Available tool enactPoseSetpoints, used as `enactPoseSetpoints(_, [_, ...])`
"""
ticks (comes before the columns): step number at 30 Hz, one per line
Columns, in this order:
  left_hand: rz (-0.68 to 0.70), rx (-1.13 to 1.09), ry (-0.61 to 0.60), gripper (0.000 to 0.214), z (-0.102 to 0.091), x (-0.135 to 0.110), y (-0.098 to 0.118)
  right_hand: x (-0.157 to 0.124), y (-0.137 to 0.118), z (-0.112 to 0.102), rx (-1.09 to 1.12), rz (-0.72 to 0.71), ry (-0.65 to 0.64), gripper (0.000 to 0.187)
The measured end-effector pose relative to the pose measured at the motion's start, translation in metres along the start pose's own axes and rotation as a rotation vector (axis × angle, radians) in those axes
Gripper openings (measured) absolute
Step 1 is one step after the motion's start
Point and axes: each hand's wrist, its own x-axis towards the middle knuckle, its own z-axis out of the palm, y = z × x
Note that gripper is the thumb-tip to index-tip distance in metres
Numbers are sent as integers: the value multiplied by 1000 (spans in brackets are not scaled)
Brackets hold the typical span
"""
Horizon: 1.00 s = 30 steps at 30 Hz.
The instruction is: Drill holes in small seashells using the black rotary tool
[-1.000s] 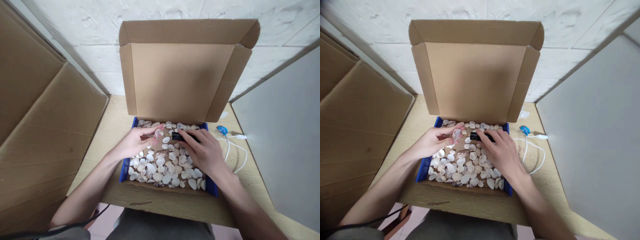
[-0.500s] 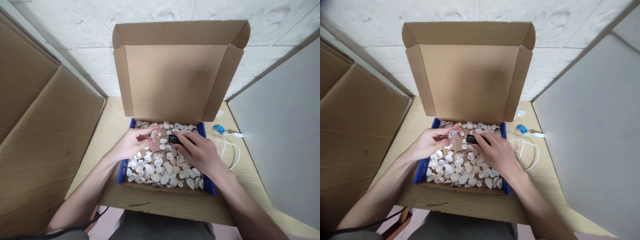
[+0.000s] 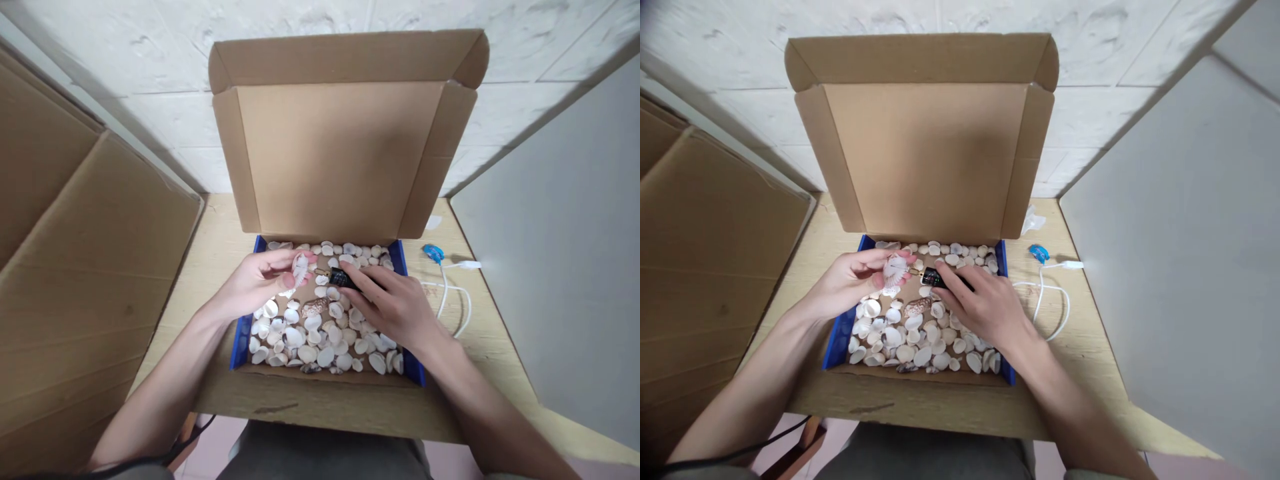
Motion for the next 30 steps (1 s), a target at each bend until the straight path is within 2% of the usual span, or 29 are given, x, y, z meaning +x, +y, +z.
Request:
enactPoseSetpoints(3, [16,-20,6,30,0,-1,1,1,0,-2,-21,-8,25,30])
enactPoseSetpoints(10, [-29,15,-44,38,4,-1,-2,-1,0,-4,-3,-39,54,43])
enactPoseSetpoints(14, [-73,24,-33,47,7,-1,-6,1,-6,0,9,-43,-24,39])
enactPoseSetpoints(19, [-55,-16,-25,45,6,-2,-10,3,-11,2,76,-26,-87,38])
enactPoseSetpoints(30, [-25,59,-58,43,7,-2,-5,5,-9,0,61,-16,-42,29])
